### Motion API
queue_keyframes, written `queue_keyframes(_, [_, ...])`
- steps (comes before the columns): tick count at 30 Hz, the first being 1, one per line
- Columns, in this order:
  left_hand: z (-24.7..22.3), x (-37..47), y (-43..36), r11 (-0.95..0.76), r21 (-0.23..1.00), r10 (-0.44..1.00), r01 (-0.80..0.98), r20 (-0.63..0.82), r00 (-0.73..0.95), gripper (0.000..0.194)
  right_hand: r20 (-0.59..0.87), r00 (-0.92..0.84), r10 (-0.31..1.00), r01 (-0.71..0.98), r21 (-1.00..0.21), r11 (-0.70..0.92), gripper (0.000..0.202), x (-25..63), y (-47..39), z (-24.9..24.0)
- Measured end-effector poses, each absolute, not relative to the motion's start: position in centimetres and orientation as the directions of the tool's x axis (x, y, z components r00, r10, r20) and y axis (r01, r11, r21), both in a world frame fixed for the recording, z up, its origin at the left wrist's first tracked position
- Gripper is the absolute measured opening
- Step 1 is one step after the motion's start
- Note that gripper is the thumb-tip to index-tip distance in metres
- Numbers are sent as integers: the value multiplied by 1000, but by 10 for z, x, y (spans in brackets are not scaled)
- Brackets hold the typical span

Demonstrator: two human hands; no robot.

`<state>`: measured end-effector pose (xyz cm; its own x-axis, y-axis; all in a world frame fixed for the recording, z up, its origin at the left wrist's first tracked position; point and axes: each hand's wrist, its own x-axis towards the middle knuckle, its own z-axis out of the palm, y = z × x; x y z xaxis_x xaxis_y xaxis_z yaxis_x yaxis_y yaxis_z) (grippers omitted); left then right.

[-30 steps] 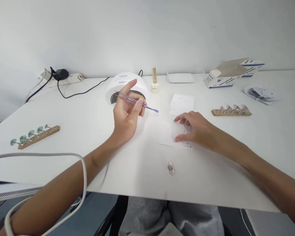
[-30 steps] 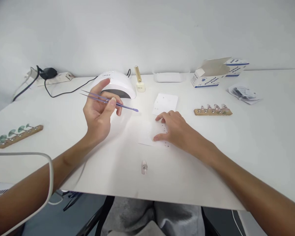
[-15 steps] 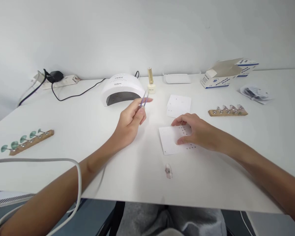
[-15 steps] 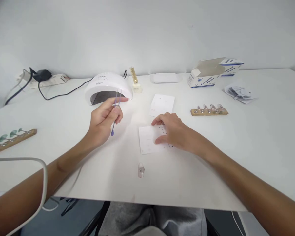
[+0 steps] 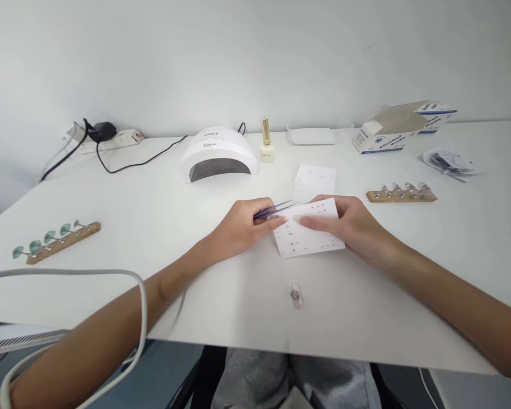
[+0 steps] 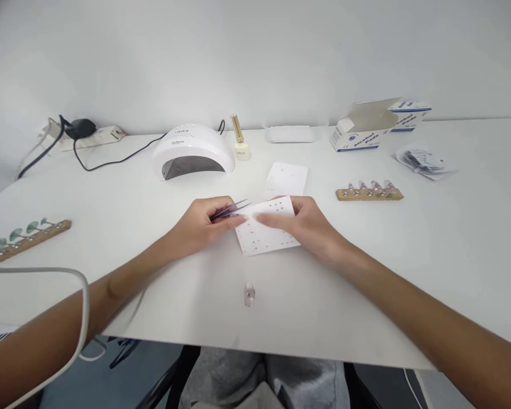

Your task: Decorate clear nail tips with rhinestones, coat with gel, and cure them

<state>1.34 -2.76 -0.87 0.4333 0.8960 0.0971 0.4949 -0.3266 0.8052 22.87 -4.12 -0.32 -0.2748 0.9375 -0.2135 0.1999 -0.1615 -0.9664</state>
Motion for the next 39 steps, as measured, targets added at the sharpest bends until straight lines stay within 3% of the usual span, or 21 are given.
queue_keyframes(3, [-9, 16, -30, -336, 808, 895, 484, 114, 431, 34, -272, -319, 908, 51, -961, -270, 31, 225, -43, -10])
queue_keyframes(6, [-8, 17, -31, -347, 791, 901, 503, 132, 414, 30, -293, -354, 888, 36, -953, -300, 37, 225, -43, -12])
queue_keyframes(12, [-12, 13, -26, -435, 689, 899, 580, 299, 320, 20, -330, -362, 872, 0, -935, -354, 39, 229, -41, -9])
queue_keyframes(17, [-22, 13, -25, -440, 612, 897, 657, 270, 350, 20, -347, -370, 862, -51, -919, -391, 38, 229, -41, -6])
queue_keyframes(28, [-21, 13, -27, -324, 589, 944, 741, 152, 292, 20, -350, -336, 874, -83, -914, -398, 36, 229, -40, -7])
queue_keyframes(39, [-21, 13, -25, -344, 600, 936, 722, 160, 313, 20, -346, -351, 870, -80, -915, -396, 33, 230, -40, -8])
